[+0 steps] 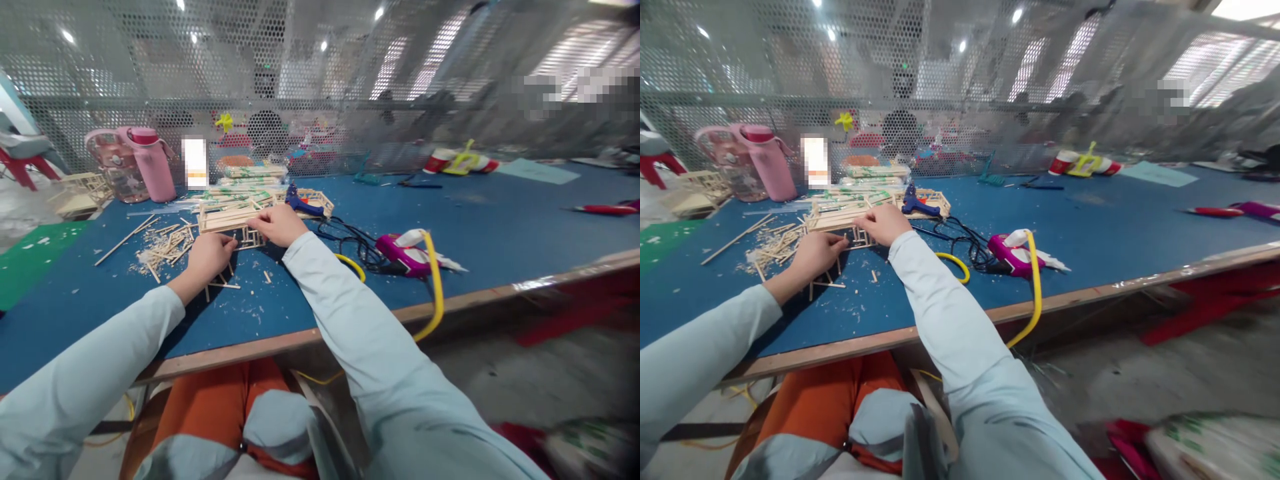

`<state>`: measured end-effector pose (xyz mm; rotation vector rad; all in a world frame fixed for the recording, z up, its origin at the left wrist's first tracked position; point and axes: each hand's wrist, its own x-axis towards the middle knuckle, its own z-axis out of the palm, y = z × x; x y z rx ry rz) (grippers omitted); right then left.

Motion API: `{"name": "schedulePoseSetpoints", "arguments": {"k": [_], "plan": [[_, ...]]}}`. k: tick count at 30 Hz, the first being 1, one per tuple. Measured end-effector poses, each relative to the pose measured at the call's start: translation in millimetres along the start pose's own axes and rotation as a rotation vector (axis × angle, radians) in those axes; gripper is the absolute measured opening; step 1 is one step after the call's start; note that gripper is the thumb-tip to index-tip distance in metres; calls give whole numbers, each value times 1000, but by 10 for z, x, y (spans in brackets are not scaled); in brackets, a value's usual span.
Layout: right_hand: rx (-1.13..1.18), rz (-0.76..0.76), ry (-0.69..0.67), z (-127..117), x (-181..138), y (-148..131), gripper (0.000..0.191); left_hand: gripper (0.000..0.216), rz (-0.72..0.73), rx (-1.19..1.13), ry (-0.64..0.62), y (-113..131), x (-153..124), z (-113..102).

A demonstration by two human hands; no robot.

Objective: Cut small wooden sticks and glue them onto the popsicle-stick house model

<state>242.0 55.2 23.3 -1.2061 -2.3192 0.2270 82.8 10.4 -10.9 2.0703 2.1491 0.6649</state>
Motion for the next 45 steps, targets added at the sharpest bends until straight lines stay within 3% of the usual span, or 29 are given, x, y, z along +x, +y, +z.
{"name": "schedulePoseSetpoints", "arguments": {"k": [4,8,12,21,29,41,45], "plan": [[-45,45,-48,1,-12,13,36,35,-14,0,-54,34,21,13],[0,-1,-73,76,-2,25,17,33,21,-3,-81,33,31,19],[27,-73,-88,153,25,25,20,32,35,20,-88,16,37,23],[-232,-132,-95,210,11,-96,22,34,62,34,-74,7,5,21],[-365,-168,-127,181,5,-142,21,28,78,179,-78,53,-5,-56],[-209,-149,-120,183,27,-90,19,28,53,55,-59,75,26,21],[-27,34,25,21,2,41,19,29,42,14,-49,65,18,24]]}}
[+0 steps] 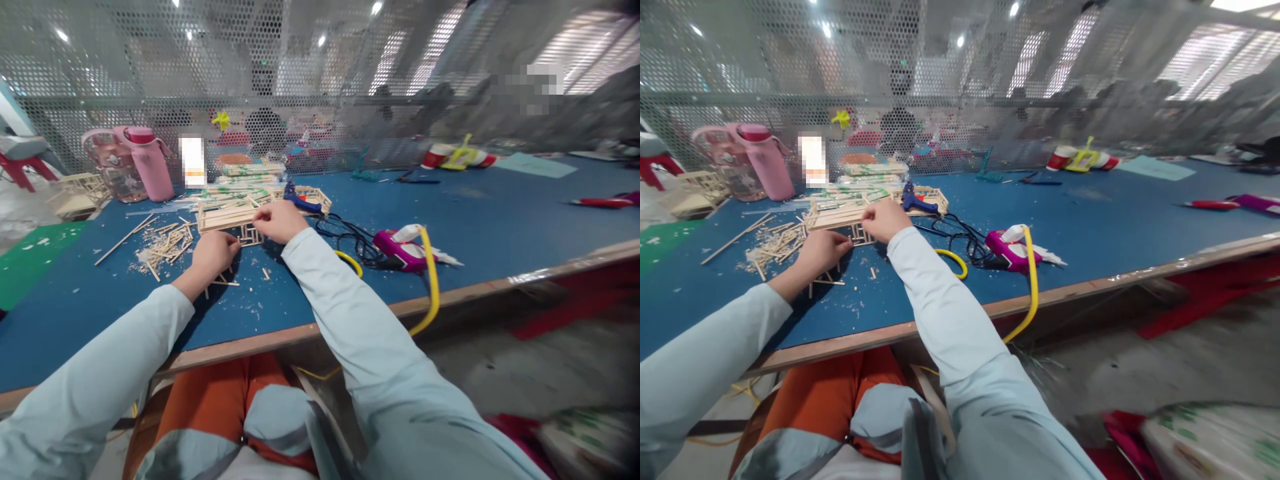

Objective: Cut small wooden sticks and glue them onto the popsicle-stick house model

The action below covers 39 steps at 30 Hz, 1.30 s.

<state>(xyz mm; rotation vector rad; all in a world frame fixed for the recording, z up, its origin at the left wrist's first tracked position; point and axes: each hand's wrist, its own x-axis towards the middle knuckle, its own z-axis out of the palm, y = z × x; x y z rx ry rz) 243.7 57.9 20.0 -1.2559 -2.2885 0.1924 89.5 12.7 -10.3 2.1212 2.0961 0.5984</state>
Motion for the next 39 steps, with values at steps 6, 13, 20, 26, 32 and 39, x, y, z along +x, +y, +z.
{"name": "schedulePoseSetpoints", "arguments": {"k": [6,13,20,26,32,39], "plan": [[-78,147,-94,66,23,100,23,30,-20,-43,36,-72,-19,-44],[-60,118,-111,193,38,14,20,31,-74,-66,-3,-131,-47,-102],[-52,161,-83,194,13,-7,18,30,-75,-87,-21,-141,-27,-74],[-45,192,-102,188,13,-15,23,29,-84,-56,-62,-143,-22,-73],[-64,159,-81,188,8,-9,20,30,-93,-35,-62,-152,-14,-76],[-70,169,-93,198,15,-2,20,29,-66,-41,-103,-165,-2,-76]]}}
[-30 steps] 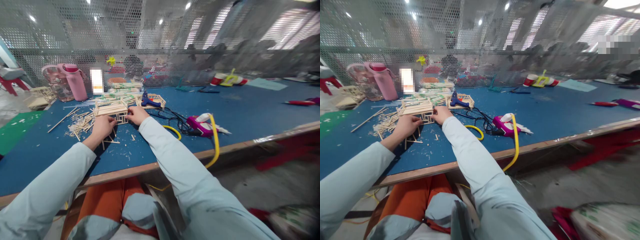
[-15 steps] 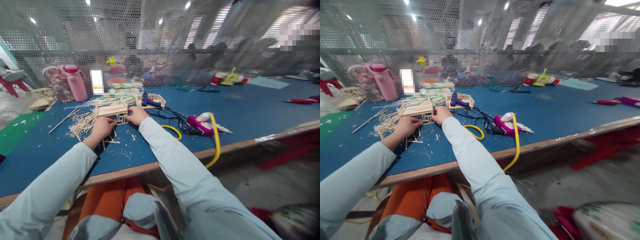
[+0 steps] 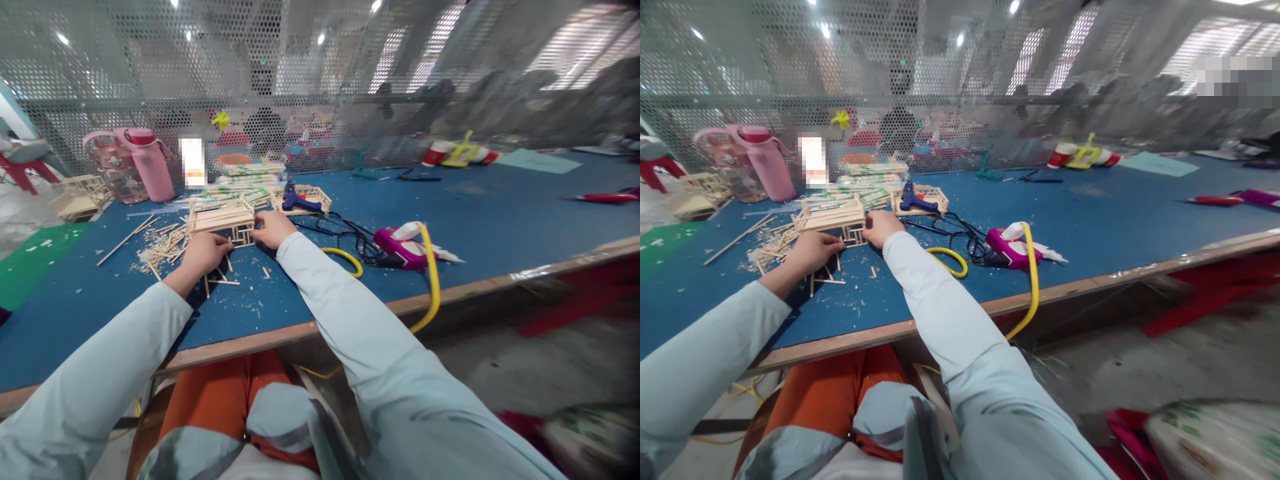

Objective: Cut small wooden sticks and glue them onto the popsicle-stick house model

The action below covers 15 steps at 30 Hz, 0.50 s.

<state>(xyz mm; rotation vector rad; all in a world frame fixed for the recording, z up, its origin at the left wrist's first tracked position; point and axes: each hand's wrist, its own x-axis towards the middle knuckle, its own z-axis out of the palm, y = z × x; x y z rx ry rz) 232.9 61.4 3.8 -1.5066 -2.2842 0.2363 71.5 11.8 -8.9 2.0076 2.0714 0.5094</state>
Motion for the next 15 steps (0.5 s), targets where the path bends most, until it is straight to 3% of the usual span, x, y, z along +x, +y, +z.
{"name": "schedulePoseSetpoints", "arguments": {"k": [15], "plan": [[8,-2,-7,-5,0,3,23,32,-23,69,62,42,-36,14]]}}
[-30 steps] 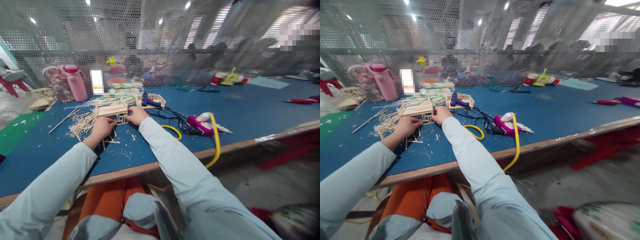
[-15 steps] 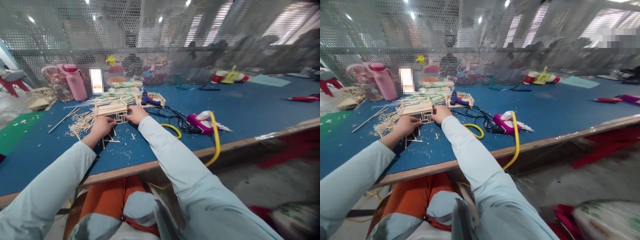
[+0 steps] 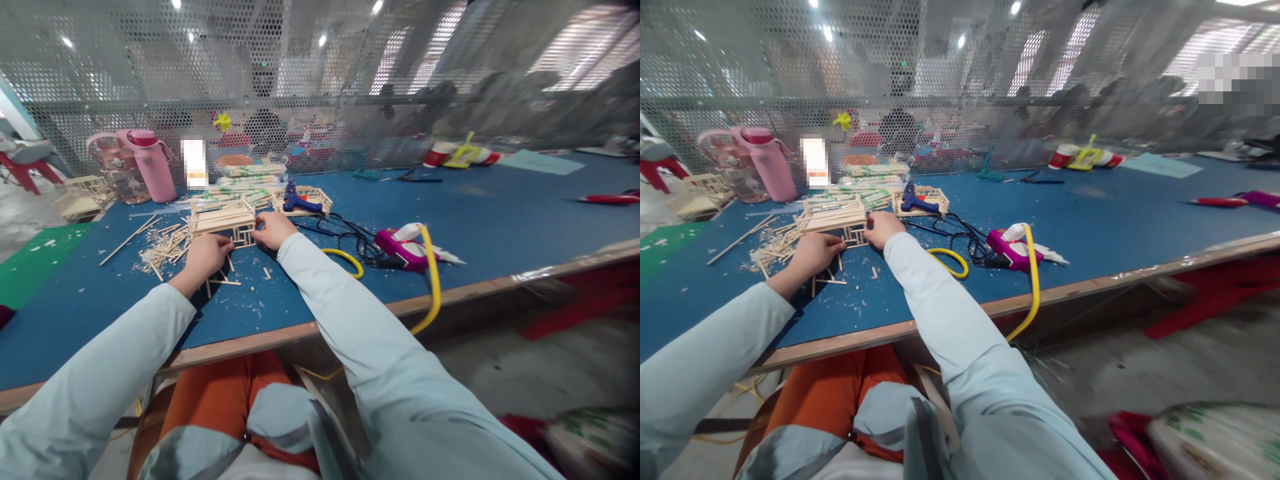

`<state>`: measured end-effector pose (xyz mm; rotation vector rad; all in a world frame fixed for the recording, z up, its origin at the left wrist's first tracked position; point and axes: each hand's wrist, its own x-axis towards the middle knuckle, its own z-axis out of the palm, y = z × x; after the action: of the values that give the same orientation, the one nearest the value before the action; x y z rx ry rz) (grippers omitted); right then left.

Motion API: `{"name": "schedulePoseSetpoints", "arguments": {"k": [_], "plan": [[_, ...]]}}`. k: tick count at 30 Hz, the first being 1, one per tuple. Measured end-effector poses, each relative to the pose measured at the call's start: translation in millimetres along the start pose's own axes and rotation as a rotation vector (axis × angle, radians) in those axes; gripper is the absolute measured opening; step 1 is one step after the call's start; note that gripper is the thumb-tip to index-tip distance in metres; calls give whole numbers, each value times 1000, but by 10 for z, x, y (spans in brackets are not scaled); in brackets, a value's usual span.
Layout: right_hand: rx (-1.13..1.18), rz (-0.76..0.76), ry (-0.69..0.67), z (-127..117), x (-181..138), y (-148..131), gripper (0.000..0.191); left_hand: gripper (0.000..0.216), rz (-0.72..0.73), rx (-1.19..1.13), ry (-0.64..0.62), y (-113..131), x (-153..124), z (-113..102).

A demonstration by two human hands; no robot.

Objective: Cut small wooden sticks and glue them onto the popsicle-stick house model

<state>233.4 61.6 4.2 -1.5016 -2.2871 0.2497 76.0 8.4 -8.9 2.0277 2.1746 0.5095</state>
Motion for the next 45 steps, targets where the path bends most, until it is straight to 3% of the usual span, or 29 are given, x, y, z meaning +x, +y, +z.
{"name": "schedulePoseSetpoints", "arguments": {"k": [12,18,22,24,28,30,33,38,43,45], "plan": [[110,35,-24,-51,31,96,29,31,-7,5,-15,-5,4,7],[237,143,262,-152,120,277,27,31,-22,-9,-9,2,-4,13],[169,233,380,-241,115,376,27,31,-12,-8,-10,5,-7,13],[49,294,325,-331,70,452,26,31,-2,-20,-14,8,-14,16],[-307,327,-51,-518,-68,672,24,30,2,-38,-16,19,-25,27],[-402,307,-161,-566,-133,774,31,30,-5,-39,-17,24,-24,34],[-432,257,-210,-562,-202,840,44,30,-6,-38,-30,25,-16,41],[-492,260,-183,-516,-294,699,30,29,-3,-36,-41,21,-8,40],[-545,203,-429,-627,-545,536,36,29,8,-48,-52,27,-16,32],[-558,192,-448,-689,-687,533,37,29,-1,-55,-54,32,-18,30]]}}
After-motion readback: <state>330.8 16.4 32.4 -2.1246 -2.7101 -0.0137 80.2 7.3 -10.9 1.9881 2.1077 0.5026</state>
